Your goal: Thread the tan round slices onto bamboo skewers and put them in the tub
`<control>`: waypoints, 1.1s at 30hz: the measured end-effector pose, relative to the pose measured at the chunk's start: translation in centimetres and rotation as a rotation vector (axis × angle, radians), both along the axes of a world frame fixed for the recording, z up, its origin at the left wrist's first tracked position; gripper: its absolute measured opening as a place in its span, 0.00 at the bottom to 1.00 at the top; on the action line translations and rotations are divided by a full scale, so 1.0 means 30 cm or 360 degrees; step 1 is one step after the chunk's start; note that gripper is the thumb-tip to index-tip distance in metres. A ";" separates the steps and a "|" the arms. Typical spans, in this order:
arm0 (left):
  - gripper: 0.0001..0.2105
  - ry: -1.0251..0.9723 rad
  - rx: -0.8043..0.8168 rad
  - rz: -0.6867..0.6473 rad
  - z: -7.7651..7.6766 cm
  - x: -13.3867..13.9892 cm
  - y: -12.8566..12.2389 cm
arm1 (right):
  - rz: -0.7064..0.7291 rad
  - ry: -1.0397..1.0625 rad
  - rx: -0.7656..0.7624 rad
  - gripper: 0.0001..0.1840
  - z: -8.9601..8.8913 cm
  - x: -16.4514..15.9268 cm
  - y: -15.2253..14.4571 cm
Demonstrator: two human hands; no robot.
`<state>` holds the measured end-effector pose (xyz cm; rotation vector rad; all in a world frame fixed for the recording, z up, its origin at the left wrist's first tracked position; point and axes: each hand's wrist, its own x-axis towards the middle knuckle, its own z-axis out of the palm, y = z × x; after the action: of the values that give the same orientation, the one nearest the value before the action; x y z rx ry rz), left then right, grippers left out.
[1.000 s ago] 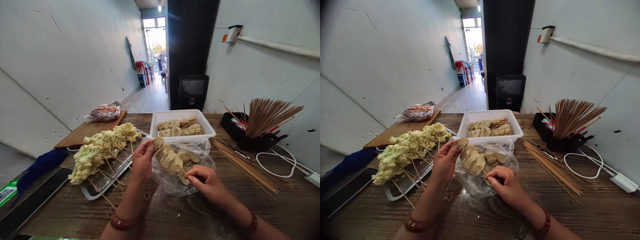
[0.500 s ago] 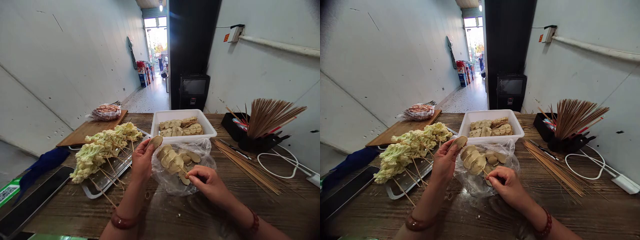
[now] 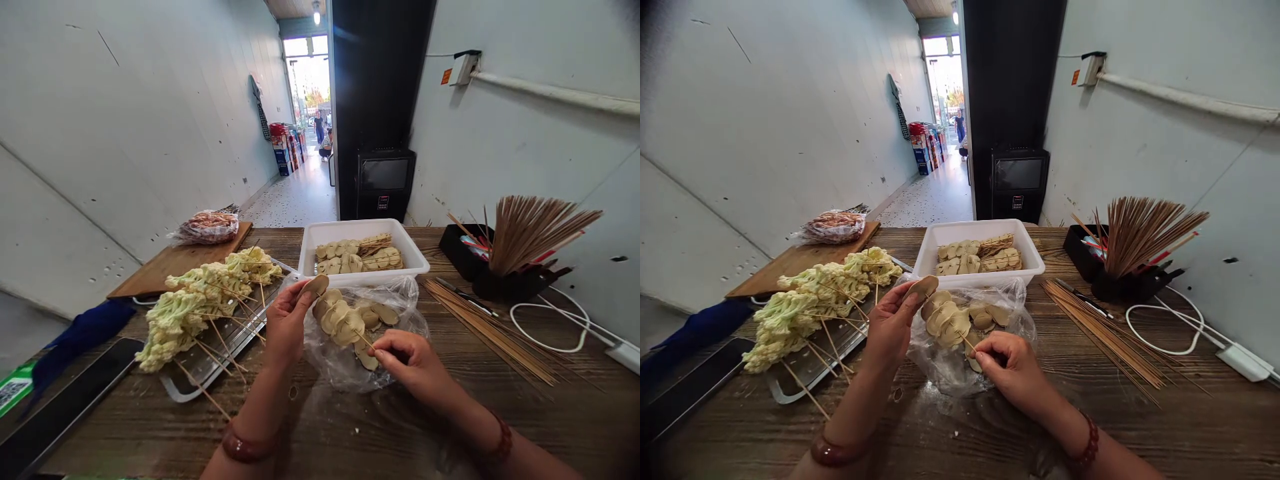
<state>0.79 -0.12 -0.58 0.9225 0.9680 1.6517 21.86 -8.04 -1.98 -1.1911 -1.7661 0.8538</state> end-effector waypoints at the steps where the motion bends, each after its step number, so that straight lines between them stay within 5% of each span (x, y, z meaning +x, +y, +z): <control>1: 0.16 -0.0045 -0.0015 -0.0016 0.000 -0.001 0.000 | 0.0000 0.0003 0.0014 0.10 0.000 0.000 0.001; 11: 0.16 -0.0334 -0.0136 -0.0237 0.016 -0.015 -0.002 | 0.0016 -0.0025 0.0072 0.11 -0.001 -0.001 0.002; 33: 0.16 -0.0362 -0.0250 -0.0218 0.002 -0.012 -0.005 | 0.0024 -0.0027 0.0079 0.12 -0.025 -0.007 0.000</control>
<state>0.42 -0.26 -0.52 0.6646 0.8463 1.5047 21.65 -8.04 -2.72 -1.1572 -1.8016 0.8060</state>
